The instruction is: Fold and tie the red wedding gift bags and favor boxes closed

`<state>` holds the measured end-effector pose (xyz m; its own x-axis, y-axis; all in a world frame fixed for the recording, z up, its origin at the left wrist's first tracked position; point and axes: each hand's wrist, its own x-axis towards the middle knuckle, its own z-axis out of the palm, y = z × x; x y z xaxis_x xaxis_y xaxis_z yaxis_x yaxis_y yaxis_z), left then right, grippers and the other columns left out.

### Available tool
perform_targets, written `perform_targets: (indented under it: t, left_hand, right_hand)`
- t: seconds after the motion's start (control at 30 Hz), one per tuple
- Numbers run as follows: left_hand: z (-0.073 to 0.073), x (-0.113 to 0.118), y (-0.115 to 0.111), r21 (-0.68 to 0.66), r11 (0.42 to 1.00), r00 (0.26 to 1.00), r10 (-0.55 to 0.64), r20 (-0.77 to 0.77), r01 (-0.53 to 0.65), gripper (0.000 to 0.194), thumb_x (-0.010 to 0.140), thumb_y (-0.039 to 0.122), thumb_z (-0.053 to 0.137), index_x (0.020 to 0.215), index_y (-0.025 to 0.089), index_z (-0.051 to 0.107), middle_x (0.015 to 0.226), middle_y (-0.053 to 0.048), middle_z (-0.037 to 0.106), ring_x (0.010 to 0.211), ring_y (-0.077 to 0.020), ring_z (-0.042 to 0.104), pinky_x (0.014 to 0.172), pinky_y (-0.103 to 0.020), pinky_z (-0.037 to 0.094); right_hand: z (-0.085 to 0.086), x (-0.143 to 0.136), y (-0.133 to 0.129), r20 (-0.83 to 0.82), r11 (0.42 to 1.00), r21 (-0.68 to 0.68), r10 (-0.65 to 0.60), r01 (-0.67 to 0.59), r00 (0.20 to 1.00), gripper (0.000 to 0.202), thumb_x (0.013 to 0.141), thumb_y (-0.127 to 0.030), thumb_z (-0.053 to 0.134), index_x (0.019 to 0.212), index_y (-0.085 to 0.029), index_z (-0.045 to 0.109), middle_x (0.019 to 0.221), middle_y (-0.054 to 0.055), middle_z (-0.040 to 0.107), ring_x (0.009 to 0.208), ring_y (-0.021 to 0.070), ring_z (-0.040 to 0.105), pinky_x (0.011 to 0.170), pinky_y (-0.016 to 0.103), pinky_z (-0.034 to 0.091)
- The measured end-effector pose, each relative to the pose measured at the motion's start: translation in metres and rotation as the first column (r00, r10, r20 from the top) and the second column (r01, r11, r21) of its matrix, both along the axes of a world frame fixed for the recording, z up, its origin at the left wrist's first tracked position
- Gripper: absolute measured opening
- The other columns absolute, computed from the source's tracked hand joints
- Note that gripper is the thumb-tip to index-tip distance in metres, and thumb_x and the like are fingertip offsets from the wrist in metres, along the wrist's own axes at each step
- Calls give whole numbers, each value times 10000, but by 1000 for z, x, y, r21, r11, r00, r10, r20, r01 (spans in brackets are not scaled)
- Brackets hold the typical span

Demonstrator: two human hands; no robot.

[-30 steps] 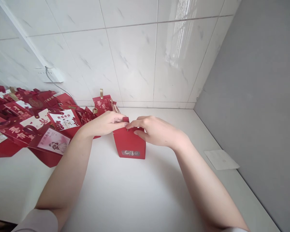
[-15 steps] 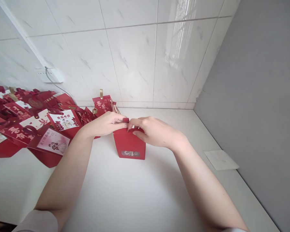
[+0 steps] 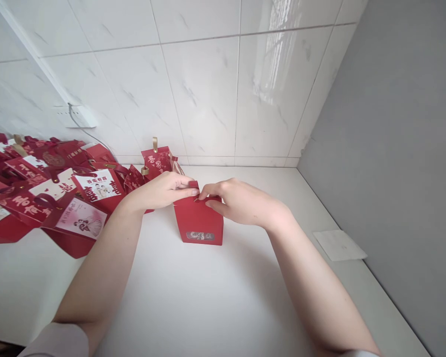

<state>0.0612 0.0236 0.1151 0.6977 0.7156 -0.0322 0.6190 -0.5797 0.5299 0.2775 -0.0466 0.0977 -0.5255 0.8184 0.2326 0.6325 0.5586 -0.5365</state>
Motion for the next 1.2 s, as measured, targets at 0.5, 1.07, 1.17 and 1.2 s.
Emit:
perform_targets:
  t: [0.5,1.07,1.17,1.2]
  left_hand:
    - [1,-4,2,10,999,999,32,-25,-32,244,743,412,674,701,177,624,726,-2,643,676,-143,588,558,-242,399]
    - [1,-3,0,-20,1000,999,18,-30,-19,241,758,360,631,634,170,549,636,6,584,600,-130,534,509,-238,336]
    - [2,-2,-1,-24,999,999,24,-24,-25,239,752,354,635,629,168,547,629,4,577,589,-128,528,491,-237,304]
    - [2,-2,-2,-23,999,999,27,-22,-27,241,749,353,636,626,167,544,627,3,575,585,-127,525,487,-237,296]
  right_hand:
    - [-6,-6,6,16,995,77,-61,59,998,228,920,-148,444,999,-242,636,942,22,692,760,159,615,609,249,412]
    - [-8,-8,9,-2,989,141,-39,39,999,218,917,-160,455,964,-233,656,916,29,680,705,146,574,581,251,363]
    - [-10,-11,11,-11,990,120,-73,73,997,179,910,-186,472,927,-222,646,897,26,677,709,144,573,583,248,357]
    - [-11,-12,11,-14,989,110,-94,95,995,166,908,-201,476,908,-219,640,879,23,674,701,142,567,578,246,352]
